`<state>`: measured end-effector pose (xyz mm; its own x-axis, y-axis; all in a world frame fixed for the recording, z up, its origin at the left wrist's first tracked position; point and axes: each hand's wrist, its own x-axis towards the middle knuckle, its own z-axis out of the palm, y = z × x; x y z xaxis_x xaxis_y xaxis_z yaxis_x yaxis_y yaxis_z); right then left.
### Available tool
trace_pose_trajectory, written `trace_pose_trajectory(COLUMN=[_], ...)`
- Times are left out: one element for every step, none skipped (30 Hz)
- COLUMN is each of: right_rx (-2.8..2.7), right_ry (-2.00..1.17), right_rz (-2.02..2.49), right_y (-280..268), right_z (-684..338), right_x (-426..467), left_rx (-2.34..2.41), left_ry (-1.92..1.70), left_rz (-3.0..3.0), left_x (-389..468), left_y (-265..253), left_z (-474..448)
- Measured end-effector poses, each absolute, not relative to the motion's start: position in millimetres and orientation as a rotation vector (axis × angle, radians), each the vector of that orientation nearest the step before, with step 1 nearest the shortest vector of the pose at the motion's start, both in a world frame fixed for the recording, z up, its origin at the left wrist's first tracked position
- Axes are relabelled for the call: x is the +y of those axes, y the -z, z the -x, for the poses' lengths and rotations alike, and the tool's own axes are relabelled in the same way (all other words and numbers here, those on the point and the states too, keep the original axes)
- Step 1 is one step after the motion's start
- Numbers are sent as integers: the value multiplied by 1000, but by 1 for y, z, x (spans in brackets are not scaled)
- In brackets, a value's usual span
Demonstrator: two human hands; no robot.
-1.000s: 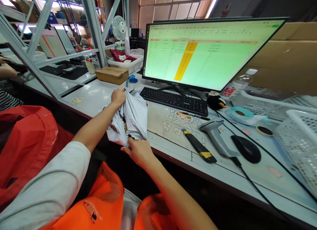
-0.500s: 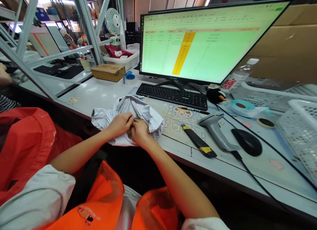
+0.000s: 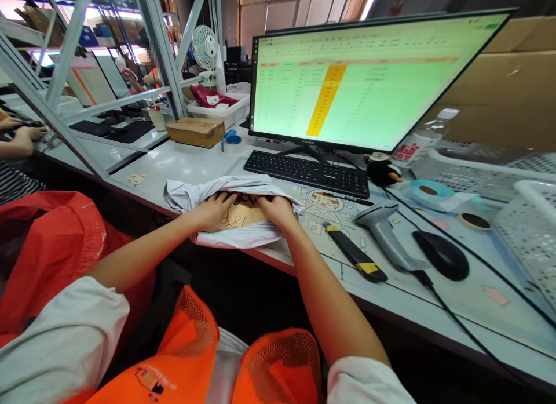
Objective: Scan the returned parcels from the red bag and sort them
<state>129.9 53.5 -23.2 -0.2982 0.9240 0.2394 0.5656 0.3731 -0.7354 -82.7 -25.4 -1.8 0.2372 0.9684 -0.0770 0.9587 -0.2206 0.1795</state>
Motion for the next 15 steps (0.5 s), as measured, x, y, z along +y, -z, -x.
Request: trace_pose_trajectory(right_rx=[-1955, -1926, -1893, -1857, -1818, -1782, -1752, -1732, -1717, -1696, -1667, -1640, -1621, -1620, -1636], right_ry=[-721, -743, -775, -821, -885, -964, -1039, -1089, -1096, -1069, -1022, -978, -952, -950, -964], right_rz=[1295, 1295, 1280, 1259, 1237, 1215, 1194, 1177, 1165, 1155, 1145, 1137, 1125, 1109, 1096], right_y=[17, 12, 7, 3, -1, -5, -8, -11, -14, -17, -19, -22, -24, -26, -27], right_z=[-132, -133, -135, -137, -139, -142, -145, -148, -152, -156, -160, -163, -166, -168, -169], right_x=[49, 43, 36, 29, 21, 14, 8, 3, -1, -4, -5, -6, -6, -6, -5], left_rx=[1737, 1651, 1585, 1543, 1517, 1483, 1428, 1354, 1276, 1223, 1219, 1261, 1339, 1419, 1465], left_ry=[-134, -209, -295, -376, -448, -498, -523, -521, -496, -450, -393, -341, -311, -309, -331], left_rz=[-2345, -2349, -2335, -2313, -2296, -2293, -2306, -2333, -2373, -2426, -2489, -2561, -2634, -2710, -2793], left_x=[-22, -18, -13, -8, -3, 1, 3, 4, 2, -2, -9, -17, -26, -35, -43], left_y=[-3, -8, -13, -18, -23, -27, -30, -32, -32, -31, -28, -25, -20, -16, -12], left_z=[79, 75, 72, 69, 66, 65, 63, 63, 61, 60, 57, 53, 47, 41, 33])
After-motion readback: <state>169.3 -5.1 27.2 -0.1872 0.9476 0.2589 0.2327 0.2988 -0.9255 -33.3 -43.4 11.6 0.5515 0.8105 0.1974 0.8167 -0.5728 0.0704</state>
